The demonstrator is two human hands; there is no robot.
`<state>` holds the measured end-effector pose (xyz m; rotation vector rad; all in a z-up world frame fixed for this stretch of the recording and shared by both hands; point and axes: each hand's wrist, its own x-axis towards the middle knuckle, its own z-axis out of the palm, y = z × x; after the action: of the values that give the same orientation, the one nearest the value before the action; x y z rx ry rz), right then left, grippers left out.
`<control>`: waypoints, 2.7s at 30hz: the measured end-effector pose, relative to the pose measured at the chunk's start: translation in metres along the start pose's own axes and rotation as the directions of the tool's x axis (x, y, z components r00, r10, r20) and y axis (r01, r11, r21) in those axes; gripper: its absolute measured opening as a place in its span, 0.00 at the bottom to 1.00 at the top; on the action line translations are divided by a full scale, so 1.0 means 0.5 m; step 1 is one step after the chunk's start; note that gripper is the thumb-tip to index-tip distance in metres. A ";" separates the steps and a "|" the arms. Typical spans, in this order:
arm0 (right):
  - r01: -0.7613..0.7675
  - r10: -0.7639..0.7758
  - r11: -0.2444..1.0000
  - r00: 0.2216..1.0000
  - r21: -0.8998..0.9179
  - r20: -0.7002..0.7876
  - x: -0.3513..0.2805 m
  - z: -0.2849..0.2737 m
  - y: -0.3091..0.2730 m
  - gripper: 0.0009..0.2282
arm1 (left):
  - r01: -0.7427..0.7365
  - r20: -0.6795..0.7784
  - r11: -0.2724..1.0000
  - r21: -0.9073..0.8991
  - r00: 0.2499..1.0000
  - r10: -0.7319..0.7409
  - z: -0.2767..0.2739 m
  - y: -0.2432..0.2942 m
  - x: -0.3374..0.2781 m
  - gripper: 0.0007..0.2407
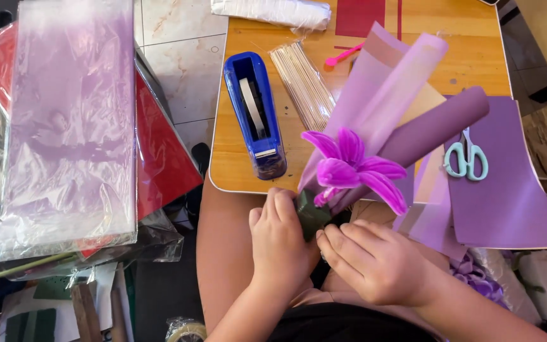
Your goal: The person cuts purple and gold wrapping paper with scissors, folds the sheets, and wraps a single purple artificial flower mounted on a green foam block. They secure the wrapped flower with clear tape and adjust the layers to form a small bouquet.
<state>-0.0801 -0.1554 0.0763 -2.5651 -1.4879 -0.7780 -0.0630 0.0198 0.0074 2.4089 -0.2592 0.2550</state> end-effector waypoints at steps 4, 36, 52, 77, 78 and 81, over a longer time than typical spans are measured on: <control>0.086 -0.096 0.992 0.990 -0.095 -0.100 0.009 0.009 0.010 0.09 | -0.021 0.048 1.000 0.017 0.999 0.020 0.000 0.014 -0.013 0.15; -0.618 0.802 0.227 0.557 0.753 0.215 0.075 0.250 0.118 0.15 | 0.299 -0.496 0.938 0.173 0.849 -0.180 -0.204 -0.212 -0.140 0.24; -0.673 0.824 0.023 0.431 0.739 0.367 0.123 0.252 0.063 0.04 | 0.331 -0.361 0.941 -0.073 0.871 -0.334 -0.221 -0.237 -0.186 0.26; -0.829 0.996 0.006 0.057 0.559 0.074 -0.366 -0.010 0.222 0.04 | -0.116 0.300 0.941 0.318 0.954 0.016 0.090 -0.028 -0.028 0.24; -0.818 0.996 0.000 0.051 0.576 0.072 -0.352 -0.007 0.213 0.03 | -0.102 0.364 0.919 0.382 0.930 -0.048 0.097 -0.029 -0.027 0.22; -0.815 0.989 -0.059 0.029 0.576 0.142 -0.324 0.013 0.202 0.04 | -0.099 0.371 0.913 0.395 0.926 -0.060 0.095 -0.028 -0.031 0.23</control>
<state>-0.0587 -0.3349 0.0142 -2.0175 0.4406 -0.3662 -0.0688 0.0008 -0.0403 2.8657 -0.4415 -0.1729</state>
